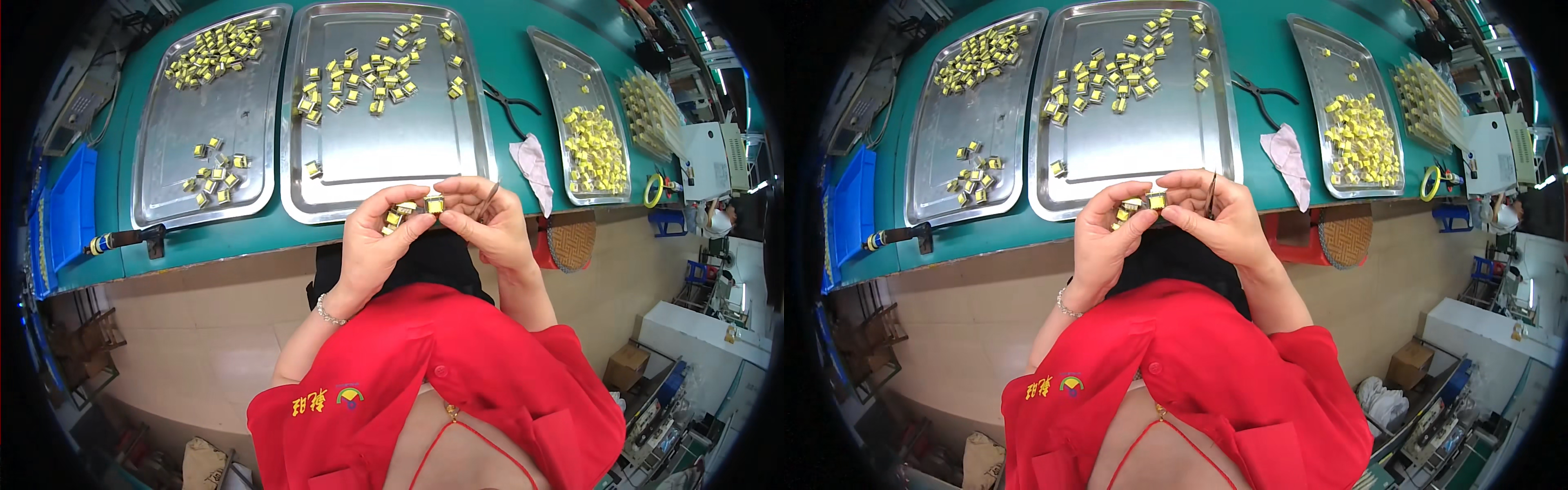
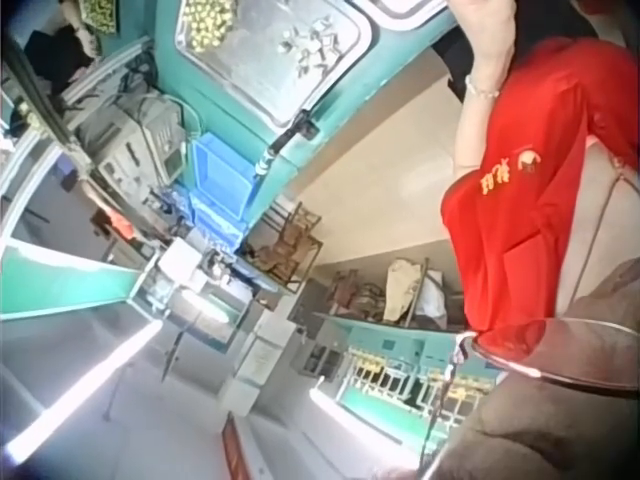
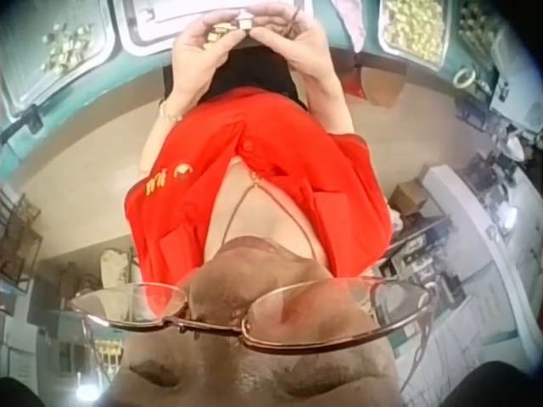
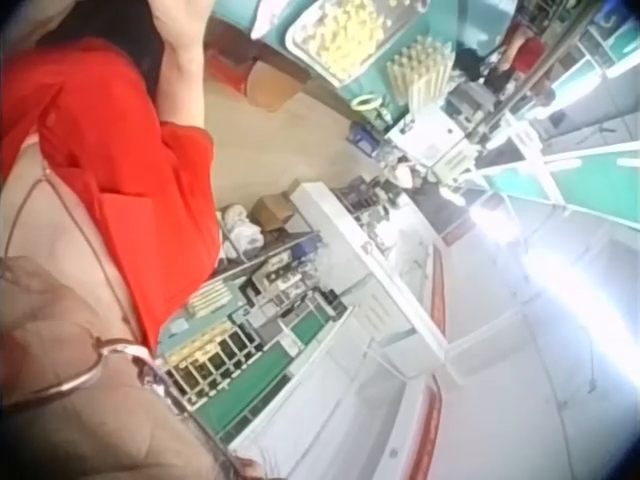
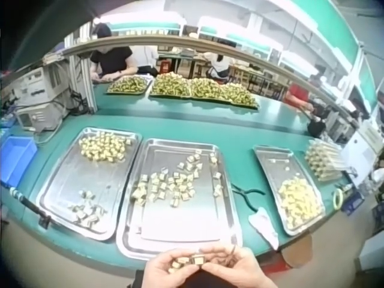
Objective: The person assembles small yellow electronic components at a workbench using tweezers, taking them from metal trays.
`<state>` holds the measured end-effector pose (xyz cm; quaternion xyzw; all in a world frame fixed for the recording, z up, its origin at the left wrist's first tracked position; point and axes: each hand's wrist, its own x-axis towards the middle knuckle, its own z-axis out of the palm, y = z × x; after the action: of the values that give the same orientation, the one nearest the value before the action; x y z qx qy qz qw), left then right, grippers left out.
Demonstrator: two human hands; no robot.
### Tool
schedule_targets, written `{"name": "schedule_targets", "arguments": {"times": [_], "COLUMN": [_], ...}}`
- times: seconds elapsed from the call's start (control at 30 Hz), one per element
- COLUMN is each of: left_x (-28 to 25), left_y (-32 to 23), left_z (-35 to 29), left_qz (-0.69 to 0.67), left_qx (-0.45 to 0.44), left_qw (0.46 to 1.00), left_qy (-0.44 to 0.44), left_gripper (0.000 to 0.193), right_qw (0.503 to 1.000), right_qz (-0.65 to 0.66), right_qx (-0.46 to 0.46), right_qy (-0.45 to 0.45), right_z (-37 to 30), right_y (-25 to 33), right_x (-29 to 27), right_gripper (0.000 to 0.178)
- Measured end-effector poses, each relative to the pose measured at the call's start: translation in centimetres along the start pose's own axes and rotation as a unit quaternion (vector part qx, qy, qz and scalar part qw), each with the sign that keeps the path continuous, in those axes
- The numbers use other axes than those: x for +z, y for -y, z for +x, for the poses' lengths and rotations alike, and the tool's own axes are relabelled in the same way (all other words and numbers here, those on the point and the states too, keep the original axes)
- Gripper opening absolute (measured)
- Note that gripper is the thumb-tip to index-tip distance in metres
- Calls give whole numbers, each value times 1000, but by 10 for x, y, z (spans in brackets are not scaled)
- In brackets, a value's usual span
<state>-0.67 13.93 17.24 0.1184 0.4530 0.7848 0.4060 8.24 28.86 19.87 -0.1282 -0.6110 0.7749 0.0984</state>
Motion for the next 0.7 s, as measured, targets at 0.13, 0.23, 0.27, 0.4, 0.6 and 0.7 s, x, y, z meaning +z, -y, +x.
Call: {"name": "schedule_targets", "arguments": {"times": [0.13, 0.23, 0.27, 0.4, 0.6, 0.7], "left_x": [0, 1, 1, -1, -5, -4], "left_y": [0, 2, 2, 1, -2, -4], "left_z": [1, 1, 1, 2, 5, 5], "left_qz": [5, 12, 13, 31, -97, -165], "left_qx": [8, 20, 32, 50, -71, -110], "left_qw": [1000, 1000, 999, 998, 991, 978], "left_qy": [1, -7, -13, -1, 54, 57], "left_gripper": [28, 30, 32, 32, 29, 28], "right_qw": [1000, 1000, 1000, 997, 962, 971], "right_qz": [10, 8, -8, -59, -226, -197], "right_qx": [-5, -8, -14, -49, -152, -136], "right_qy": [-1, 0, -3, -33, 11, -16], "right_z": [-1, 0, 0, 1, 6, 3], "right_y": [-4, -4, -4, -9, 3, 1], "right_x": [-3, -3, -3, -3, 6, 5], "right_gripper": [35, 33, 32, 32, 37, 36]}}
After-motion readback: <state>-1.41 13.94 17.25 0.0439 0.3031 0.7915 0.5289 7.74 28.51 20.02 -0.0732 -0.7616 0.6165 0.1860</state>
